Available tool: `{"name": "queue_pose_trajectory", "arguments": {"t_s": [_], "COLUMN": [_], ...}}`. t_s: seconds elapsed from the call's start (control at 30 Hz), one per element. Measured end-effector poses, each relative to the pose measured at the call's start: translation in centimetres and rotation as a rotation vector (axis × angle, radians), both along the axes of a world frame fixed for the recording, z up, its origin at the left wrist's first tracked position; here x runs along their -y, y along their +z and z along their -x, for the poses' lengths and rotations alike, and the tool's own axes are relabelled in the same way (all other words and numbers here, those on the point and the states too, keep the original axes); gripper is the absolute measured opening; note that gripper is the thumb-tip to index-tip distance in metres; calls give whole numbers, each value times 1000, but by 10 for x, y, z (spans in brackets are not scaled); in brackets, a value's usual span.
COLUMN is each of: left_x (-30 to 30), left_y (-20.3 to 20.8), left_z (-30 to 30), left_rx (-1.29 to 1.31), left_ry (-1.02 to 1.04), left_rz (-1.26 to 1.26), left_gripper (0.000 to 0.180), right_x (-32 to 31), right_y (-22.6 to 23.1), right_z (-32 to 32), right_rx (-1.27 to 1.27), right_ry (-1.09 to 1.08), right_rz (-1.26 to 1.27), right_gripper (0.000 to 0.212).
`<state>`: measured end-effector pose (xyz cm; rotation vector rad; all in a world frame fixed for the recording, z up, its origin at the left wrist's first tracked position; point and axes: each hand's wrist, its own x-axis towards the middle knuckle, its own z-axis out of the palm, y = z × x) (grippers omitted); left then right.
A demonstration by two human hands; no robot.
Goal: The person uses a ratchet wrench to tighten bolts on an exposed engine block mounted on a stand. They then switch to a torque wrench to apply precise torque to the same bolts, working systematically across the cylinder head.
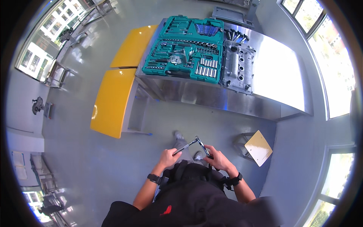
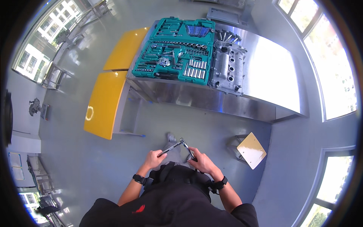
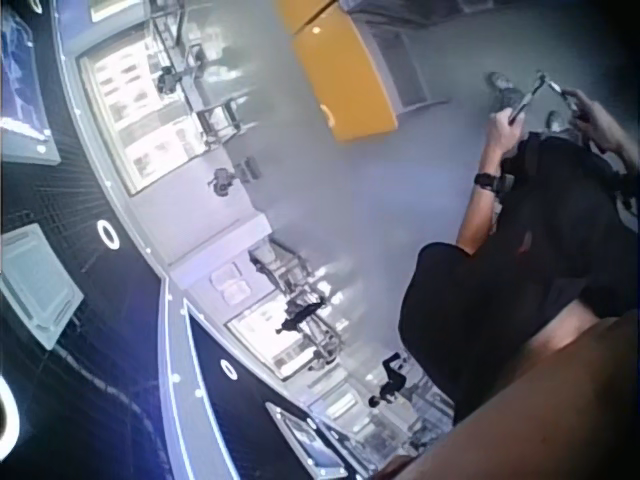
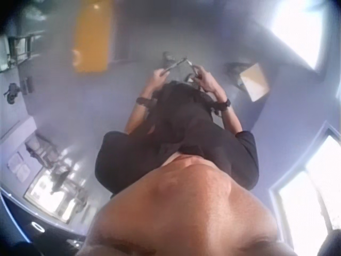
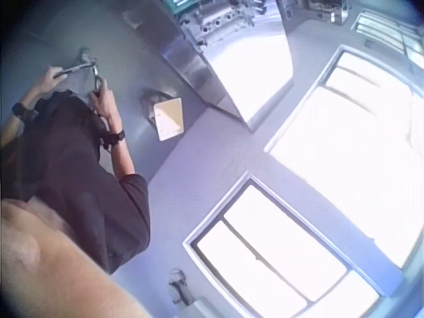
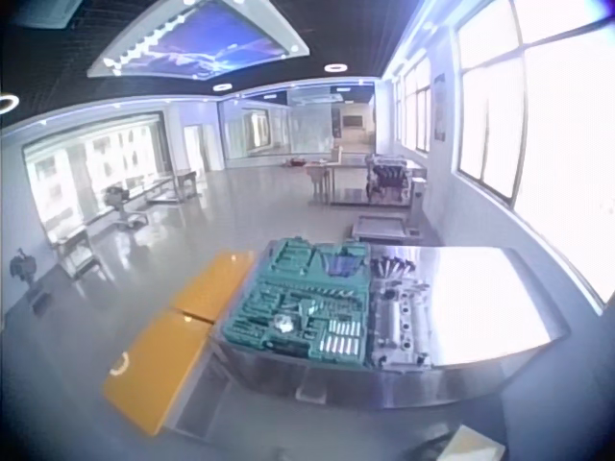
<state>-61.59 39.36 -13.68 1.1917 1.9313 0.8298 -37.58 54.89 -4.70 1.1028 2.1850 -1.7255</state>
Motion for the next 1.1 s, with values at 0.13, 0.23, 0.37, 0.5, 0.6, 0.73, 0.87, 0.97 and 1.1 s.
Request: {"name": "queue_pose_trajectory", "arguments": {"t_s": [0.13,0.23,0.37,0.5,0.6,0.73,0.87,0.97,1.1], "left_x": [-74,-136,-239,-315,-366,-407,-430,-419,-415], "left_y": [6,-6,9,20,32,22,-2,-24,-24], "left_z": [39,74,147,202,237,275,321,354,359], "left_rx": [27,33,14,-56,53,317,192,-517,-631], "left_ry": [-58,-104,-167,-272,-282,-151,73,-28,-155], "left_rz": [3,17,-55,-99,-129,-93,-214,-159,-54], "left_gripper": [43,43,40,29,30,26,20,29,32], "right_x": [-45,-98,-164,-225,-282,-319,-347,-365,-384], "right_y": [-9,-5,-3,-13,-24,-32,-56,-80,-94], "right_z": [31,75,136,178,209,248,263,270,282], "right_rx": [-61,-145,-110,-65,-83,-124,-287,-344,-335], "right_ry": [32,34,-35,-264,-327,-495,-579,-614,-654], "right_rz": [-177,-278,-348,-45,15,105,236,329,254], "right_gripper": [62,59,59,54,56,55,58,60,56]}}
